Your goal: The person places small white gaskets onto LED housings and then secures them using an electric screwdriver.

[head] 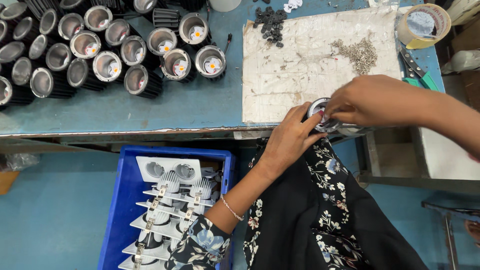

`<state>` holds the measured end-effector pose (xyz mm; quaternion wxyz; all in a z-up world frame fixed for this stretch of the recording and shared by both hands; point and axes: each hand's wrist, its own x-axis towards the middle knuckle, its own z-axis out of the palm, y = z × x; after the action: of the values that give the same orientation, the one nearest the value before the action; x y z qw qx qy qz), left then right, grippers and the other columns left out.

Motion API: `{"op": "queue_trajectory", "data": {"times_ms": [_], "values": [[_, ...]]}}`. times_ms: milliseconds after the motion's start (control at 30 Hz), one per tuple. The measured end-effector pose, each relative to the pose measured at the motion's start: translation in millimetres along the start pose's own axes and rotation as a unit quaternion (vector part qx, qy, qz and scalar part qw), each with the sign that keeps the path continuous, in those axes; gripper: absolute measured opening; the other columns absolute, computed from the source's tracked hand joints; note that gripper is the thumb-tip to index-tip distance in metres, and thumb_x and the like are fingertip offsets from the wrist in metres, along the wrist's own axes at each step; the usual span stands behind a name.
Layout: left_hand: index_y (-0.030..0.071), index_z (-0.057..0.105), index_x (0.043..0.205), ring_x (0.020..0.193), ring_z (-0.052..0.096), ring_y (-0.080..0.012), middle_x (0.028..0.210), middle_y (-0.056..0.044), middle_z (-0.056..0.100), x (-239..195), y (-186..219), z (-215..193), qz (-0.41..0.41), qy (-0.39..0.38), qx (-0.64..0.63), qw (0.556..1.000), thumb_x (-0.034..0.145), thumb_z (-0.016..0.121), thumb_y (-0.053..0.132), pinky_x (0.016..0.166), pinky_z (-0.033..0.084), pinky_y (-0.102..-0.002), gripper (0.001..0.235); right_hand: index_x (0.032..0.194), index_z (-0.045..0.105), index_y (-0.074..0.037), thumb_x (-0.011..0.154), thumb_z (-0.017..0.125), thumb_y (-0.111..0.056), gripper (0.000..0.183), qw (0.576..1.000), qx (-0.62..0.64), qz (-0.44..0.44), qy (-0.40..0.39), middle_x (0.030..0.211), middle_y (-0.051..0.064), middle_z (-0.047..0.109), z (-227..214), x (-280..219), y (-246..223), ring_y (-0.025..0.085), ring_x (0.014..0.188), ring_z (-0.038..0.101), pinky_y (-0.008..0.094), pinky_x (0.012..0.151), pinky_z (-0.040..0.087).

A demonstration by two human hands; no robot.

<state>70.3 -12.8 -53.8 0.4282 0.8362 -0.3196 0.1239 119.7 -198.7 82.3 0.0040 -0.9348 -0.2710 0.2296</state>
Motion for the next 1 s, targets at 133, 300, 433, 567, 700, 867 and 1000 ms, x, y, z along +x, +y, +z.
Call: {"op": "queue_trajectory", "data": {"times_ms": [133, 300, 433, 567, 700, 867, 1000], "values": [[0.010, 0.063, 0.123, 0.125, 0.058, -0.0365, 0.135, -0.020, 0.058, -1, -2, 2, 0.002, 0.005, 0.003, 1.000, 0.086, 0.079, 0.026, 0.102, 0.053, -0.044, 0.044, 0.114, 0.079, -0.026, 0.084, 0.071, -0.034, 0.032, 0.995, 0.036, 0.024, -0.091, 0.086, 0.005, 0.081, -6, 19, 4, 0.029, 0.079, 0.076, 0.042, 0.077, 0.060], [0.010, 0.062, 0.118, 0.126, 0.058, -0.0367, 0.136, -0.020, 0.058, -1, -3, 3, 0.001, 0.011, 0.003, 1.000, 0.086, 0.079, 0.028, 0.101, 0.053, -0.043, 0.040, 0.114, 0.078, -0.027, 0.086, 0.068, -0.038, 0.032, 0.992, 0.006, 0.024, -0.126, 0.081, 0.005, 0.080, -5, 24, 2, 0.031, 0.075, 0.075, 0.043, 0.071, 0.059], [0.009, 0.061, 0.119, 0.127, 0.058, -0.0359, 0.136, -0.018, 0.058, -2, -3, 2, 0.002, 0.008, 0.001, 1.000, 0.087, 0.078, 0.027, 0.103, 0.053, -0.043, 0.041, 0.115, 0.071, -0.025, 0.087, 0.065, -0.040, 0.032, 0.989, -0.032, 0.033, -0.139, 0.068, 0.008, 0.075, -6, 18, -4, 0.033, 0.068, 0.069, 0.047, 0.067, 0.054], [0.009, 0.061, 0.118, 0.127, 0.058, -0.0355, 0.135, -0.017, 0.058, -1, -3, 1, 0.007, 0.011, 0.002, 1.000, 0.087, 0.078, 0.028, 0.103, 0.053, -0.043, 0.040, 0.110, 0.069, -0.022, 0.087, 0.064, -0.039, 0.030, 0.990, -0.031, 0.015, -0.140, 0.062, 0.009, 0.073, -10, 21, -7, 0.034, 0.062, 0.066, 0.048, 0.064, 0.052], [0.008, 0.061, 0.117, 0.126, 0.058, -0.0352, 0.135, -0.017, 0.059, -2, -3, 1, 0.006, 0.008, 0.005, 1.000, 0.087, 0.078, 0.027, 0.101, 0.053, -0.043, 0.040, 0.107, 0.069, -0.020, 0.088, 0.063, -0.040, 0.028, 0.986, -0.044, 0.016, -0.161, 0.061, 0.010, 0.071, -13, 23, -7, 0.033, 0.061, 0.064, 0.048, 0.064, 0.050], [0.008, 0.061, 0.118, 0.126, 0.058, -0.0359, 0.135, -0.018, 0.058, -2, -5, 2, 0.024, 0.029, 0.009, 0.999, 0.085, 0.079, 0.026, 0.103, 0.054, -0.043, 0.042, 0.109, 0.066, -0.020, 0.088, 0.063, -0.040, 0.029, 0.993, 0.044, 0.012, -0.108, 0.059, 0.006, 0.073, -9, 16, -3, 0.030, 0.055, 0.067, 0.045, 0.058, 0.052], [0.008, 0.061, 0.118, 0.124, 0.059, -0.0362, 0.133, -0.019, 0.058, -2, -1, 4, 0.009, 0.026, 0.003, 1.000, 0.085, 0.079, 0.025, 0.099, 0.054, -0.044, 0.041, 0.127, 0.065, -0.021, 0.100, 0.060, -0.039, 0.033, 0.990, -0.017, 0.099, -0.094, 0.059, 0.014, 0.070, -5, 2, 6, 0.034, 0.056, 0.062, 0.042, 0.060, 0.049]]}}
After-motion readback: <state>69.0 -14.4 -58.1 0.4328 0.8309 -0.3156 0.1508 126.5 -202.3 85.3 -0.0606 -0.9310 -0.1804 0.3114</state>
